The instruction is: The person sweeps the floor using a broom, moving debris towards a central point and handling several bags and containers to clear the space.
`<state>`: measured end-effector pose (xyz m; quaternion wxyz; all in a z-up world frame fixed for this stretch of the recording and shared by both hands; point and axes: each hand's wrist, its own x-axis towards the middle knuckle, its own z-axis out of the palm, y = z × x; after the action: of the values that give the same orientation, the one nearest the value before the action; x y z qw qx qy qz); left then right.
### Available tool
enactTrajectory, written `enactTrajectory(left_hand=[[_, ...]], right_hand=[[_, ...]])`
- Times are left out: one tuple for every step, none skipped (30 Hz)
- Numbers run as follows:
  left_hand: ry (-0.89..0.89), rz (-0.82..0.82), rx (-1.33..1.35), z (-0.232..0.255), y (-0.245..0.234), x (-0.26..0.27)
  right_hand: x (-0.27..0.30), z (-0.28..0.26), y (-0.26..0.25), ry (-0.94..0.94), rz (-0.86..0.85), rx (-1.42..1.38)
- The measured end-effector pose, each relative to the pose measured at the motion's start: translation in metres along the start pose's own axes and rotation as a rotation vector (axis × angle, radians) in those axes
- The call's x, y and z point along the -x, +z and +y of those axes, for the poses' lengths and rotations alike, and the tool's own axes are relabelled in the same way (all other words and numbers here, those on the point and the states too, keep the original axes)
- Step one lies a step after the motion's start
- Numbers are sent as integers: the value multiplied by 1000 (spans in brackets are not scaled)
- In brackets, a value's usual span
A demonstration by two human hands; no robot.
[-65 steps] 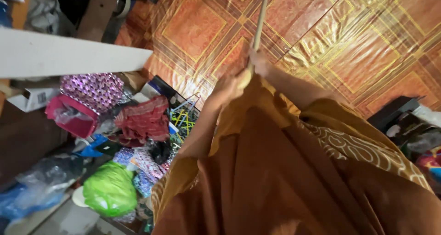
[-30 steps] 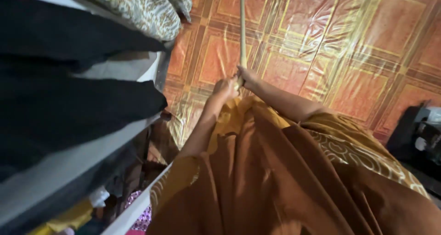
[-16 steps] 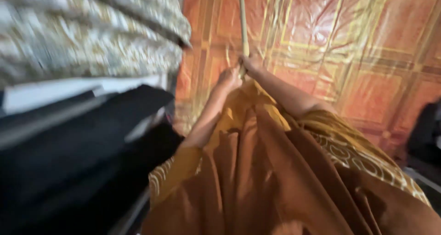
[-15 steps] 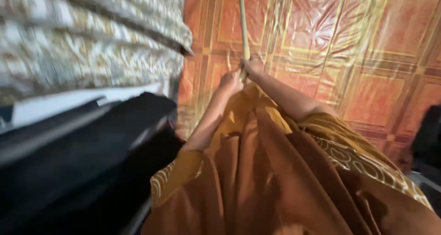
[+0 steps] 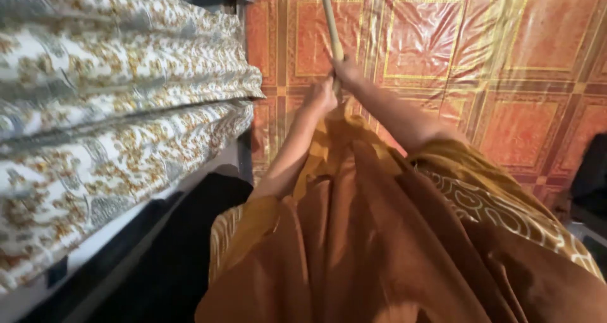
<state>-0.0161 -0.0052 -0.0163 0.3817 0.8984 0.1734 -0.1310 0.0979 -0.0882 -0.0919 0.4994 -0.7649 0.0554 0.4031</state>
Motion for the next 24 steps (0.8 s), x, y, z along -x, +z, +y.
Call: enactTrajectory(left_hand=[[7, -56, -74, -9, 6, -1], [13, -112, -148, -17, 14, 1], [-2, -184, -212, -26, 30, 21], [5, -228, -230, -32, 44, 40], [35, -259, -241, -40, 48, 52], [64, -288, -248, -45, 47, 62], [97, -297, -258, -49, 44, 65], [122, -311, -266, -53, 38, 66], [149, -330, -260, -53, 36, 66], [176, -343, -272, -58, 27, 55], [187, -343, -277, -62, 18, 45], [193, -347, -279, -66, 10, 33], [197, -336, -294, -69, -1, 15], [202, -324, -306, -71, -13, -6], [201, -321, -321, -73, -25, -25], [201, -313, -339, -75, -35, -42], [205, -306, -354, -78, -48, -56], [215, -303, -364, -84, -60, -67], [233, -294, -351, -86, -69, -77], [250, -285, -337, -87, -78, -86], [267, -278, -316, -81, -83, -85], [314, -293, -336, -76, -84, -76], [367, -293, -361, -70, -86, -72], [421, -293, -387, -65, -87, -64]], right_hand=[[8, 7, 0, -34, 42, 79], [15, 10, 3, -24, 39, -157], [38, 26, 10, 12, 25, -386], [57, 37, 10, 79, 57, -408], [72, 44, 13, 135, 96, -441], [100, 65, 11, -16, -10, -452], [113, 72, 10, -193, -99, -470], [119, 66, 23, -151, -9, -491], [125, 63, 30, -100, 87, -502], [125, 58, 34, -47, 182, -515], [120, 51, 37, -18, 191, -532], [109, 38, 44, 11, 200, -549], [95, 24, 52, 41, 202, -568], [75, 5, 60, 26, 233, -577], [54, -14, 67, 15, 265, -588], [35, -29, 71, 21, 220, -774], [16, -43, 72, 5, 199, -803], [3, -51, 73, -11, 177, -832], [-9, -56, 74, 36, 183, -794], [-19, -60, 73, 83, 188, -757], [-18, -53, 73, 94, 197, -784], [-14, -47, 73, 104, 206, -811], [-18, -51, 71, 96, 211, -839], [-12, -41, 70, 87, 235, -809]])
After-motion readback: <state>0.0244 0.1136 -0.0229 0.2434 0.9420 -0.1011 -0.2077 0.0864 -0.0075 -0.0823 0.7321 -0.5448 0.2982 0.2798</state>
